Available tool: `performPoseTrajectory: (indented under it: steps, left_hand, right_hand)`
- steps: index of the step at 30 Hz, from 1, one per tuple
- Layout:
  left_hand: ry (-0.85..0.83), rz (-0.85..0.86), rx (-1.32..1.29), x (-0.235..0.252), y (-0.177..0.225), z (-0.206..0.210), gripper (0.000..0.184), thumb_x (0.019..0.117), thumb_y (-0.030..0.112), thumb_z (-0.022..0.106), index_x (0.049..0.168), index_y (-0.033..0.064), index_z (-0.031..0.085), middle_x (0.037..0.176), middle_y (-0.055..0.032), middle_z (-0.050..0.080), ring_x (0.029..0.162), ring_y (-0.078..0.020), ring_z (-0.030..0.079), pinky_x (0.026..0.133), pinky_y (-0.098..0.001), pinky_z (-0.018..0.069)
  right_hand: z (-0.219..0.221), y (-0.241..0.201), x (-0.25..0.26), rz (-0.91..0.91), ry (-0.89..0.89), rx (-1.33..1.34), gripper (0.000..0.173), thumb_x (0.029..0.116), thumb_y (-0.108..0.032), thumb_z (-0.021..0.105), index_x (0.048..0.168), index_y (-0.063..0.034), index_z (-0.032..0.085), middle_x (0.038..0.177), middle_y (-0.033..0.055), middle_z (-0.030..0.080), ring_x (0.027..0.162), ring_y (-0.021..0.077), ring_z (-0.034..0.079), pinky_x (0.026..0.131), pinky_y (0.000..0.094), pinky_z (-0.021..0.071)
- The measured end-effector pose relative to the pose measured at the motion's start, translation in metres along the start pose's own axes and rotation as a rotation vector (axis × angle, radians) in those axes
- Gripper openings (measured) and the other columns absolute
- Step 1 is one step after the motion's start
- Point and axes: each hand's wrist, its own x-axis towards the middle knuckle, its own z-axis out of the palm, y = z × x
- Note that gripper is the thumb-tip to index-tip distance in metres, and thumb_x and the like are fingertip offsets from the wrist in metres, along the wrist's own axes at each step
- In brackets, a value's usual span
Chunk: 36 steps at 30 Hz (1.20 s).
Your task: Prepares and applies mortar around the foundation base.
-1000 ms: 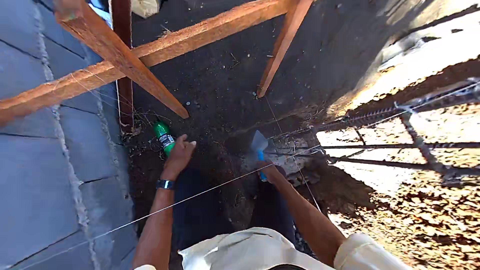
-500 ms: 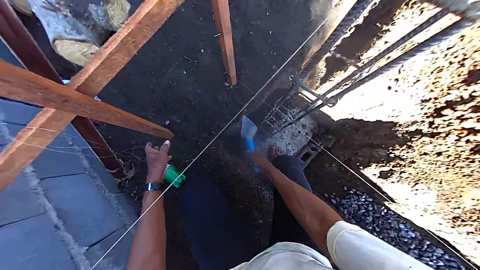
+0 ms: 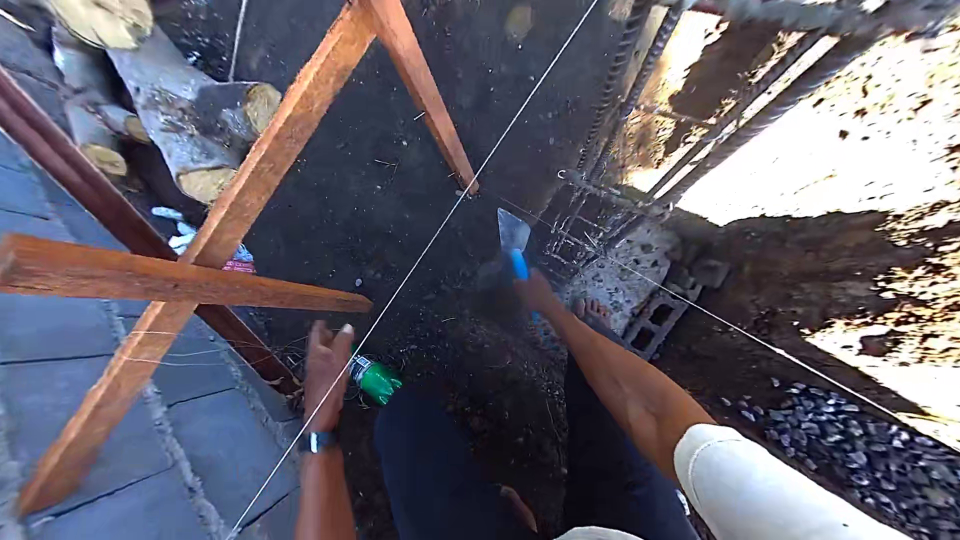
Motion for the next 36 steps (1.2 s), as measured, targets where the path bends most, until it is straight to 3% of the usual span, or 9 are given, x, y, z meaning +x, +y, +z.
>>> performPoseTrajectory:
  steps: [3,6,9,12,18,23,27,30,36]
  left_hand:
    - [-0.292,-0.042,0.404,-0.046,-0.037,0.046,0.064,0.0984,0.052,0.061,0.149,0.0138,0.053,0.138,-0.0157,0.063,0.121,-0.0310,0.065,0.103,-0.0575,0.0520]
    - [-0.346,-0.128,0.622,-0.064,-0.068,0.068,0.058,0.0975,0.064,0.053,0.135,0.0225,0.067,0.121,-0.0057,0.073,0.114,-0.0254,0.069,0.099,-0.0603,0.0527]
    - [-0.276,-0.124,0.530,-0.067,-0.075,0.070,0.060,0.0992,0.060,0.055,0.145,0.0203,0.058,0.115,-0.0053,0.074,0.103,-0.0229,0.072,0.093,-0.0567,0.0565]
    - [-0.258,-0.113,0.501,-0.070,-0.070,0.070,0.058,0.0994,0.061,0.053,0.143,0.0233,0.059,0.113,-0.0018,0.075,0.101,-0.0197,0.072,0.092,-0.0557,0.0570]
    - [-0.238,-0.086,0.477,-0.071,-0.071,0.070,0.056,0.1000,0.061,0.052,0.141,0.0235,0.061,0.112,0.0005,0.075,0.102,-0.0183,0.072,0.092,-0.0544,0.0574]
    - [-0.239,-0.104,0.457,-0.069,-0.073,0.070,0.054,0.1006,0.059,0.051,0.140,0.0240,0.062,0.111,0.0025,0.075,0.101,-0.0154,0.072,0.092,-0.0526,0.0578]
    - [-0.215,-0.124,0.439,-0.073,-0.080,0.067,0.053,0.1000,0.060,0.052,0.140,0.0259,0.062,0.110,0.0038,0.076,0.099,-0.0134,0.072,0.090,-0.0507,0.0591]
    - [-0.188,-0.135,0.422,-0.076,-0.082,0.066,0.054,0.0997,0.061,0.052,0.140,0.0271,0.062,0.110,0.0054,0.076,0.098,-0.0115,0.072,0.090,-0.0488,0.0597]
    - [-0.222,-0.104,0.421,-0.071,-0.086,0.067,0.052,0.1010,0.058,0.053,0.139,0.0244,0.062,0.110,0.0046,0.076,0.098,-0.0119,0.072,0.090,-0.0476,0.0594]
  right_hand:
    - [0.003,-0.009,0.037,-0.024,0.052,-0.004,0.053,0.1038,-0.036,0.056,0.144,-0.0023,0.043,0.109,0.0240,0.068,0.089,0.0360,0.071,0.081,0.0549,0.0587]
    - [0.016,-0.015,0.061,-0.037,0.086,-0.040,0.055,0.1024,-0.033,0.057,0.145,-0.0031,0.040,0.109,0.0257,0.068,0.093,0.0398,0.071,0.084,0.0592,0.0582]
    - [0.043,-0.009,0.057,-0.088,0.075,-0.183,0.054,0.1033,-0.033,0.054,0.147,-0.0058,0.037,0.110,0.0240,0.069,0.098,0.0396,0.071,0.087,0.0592,0.0575]
    - [0.068,0.003,0.038,-0.111,-0.076,-0.383,0.059,0.1048,-0.035,0.051,0.156,-0.0098,0.033,0.122,0.0239,0.068,0.113,0.0413,0.068,0.096,0.0610,0.0541]
    - [0.069,0.041,-0.006,-0.061,-0.059,-0.445,0.055,0.1007,-0.030,0.054,0.150,-0.0137,0.038,0.114,0.0215,0.070,0.103,0.0409,0.071,0.087,0.0622,0.0566]
    - [0.054,-0.017,0.011,-0.172,-0.015,-0.508,0.052,0.1048,-0.035,0.051,0.151,-0.0126,0.041,0.117,0.0228,0.070,0.109,0.0423,0.069,0.092,0.0625,0.0546]
    - [0.068,-0.085,0.053,-0.363,0.049,-0.499,0.051,0.1031,-0.032,0.059,0.148,-0.0146,0.041,0.114,0.0250,0.069,0.098,0.0473,0.070,0.080,0.0681,0.0564]
    - [0.085,-0.110,0.086,-0.422,0.048,-0.542,0.056,0.1004,-0.028,0.063,0.150,-0.0172,0.040,0.121,0.0230,0.067,0.104,0.0455,0.069,0.082,0.0677,0.0563]
    - [0.086,-0.043,0.059,-0.331,-0.028,-0.604,0.055,0.0973,-0.022,0.064,0.148,-0.0199,0.042,0.117,0.0230,0.068,0.101,0.0469,0.069,0.080,0.0691,0.0556]
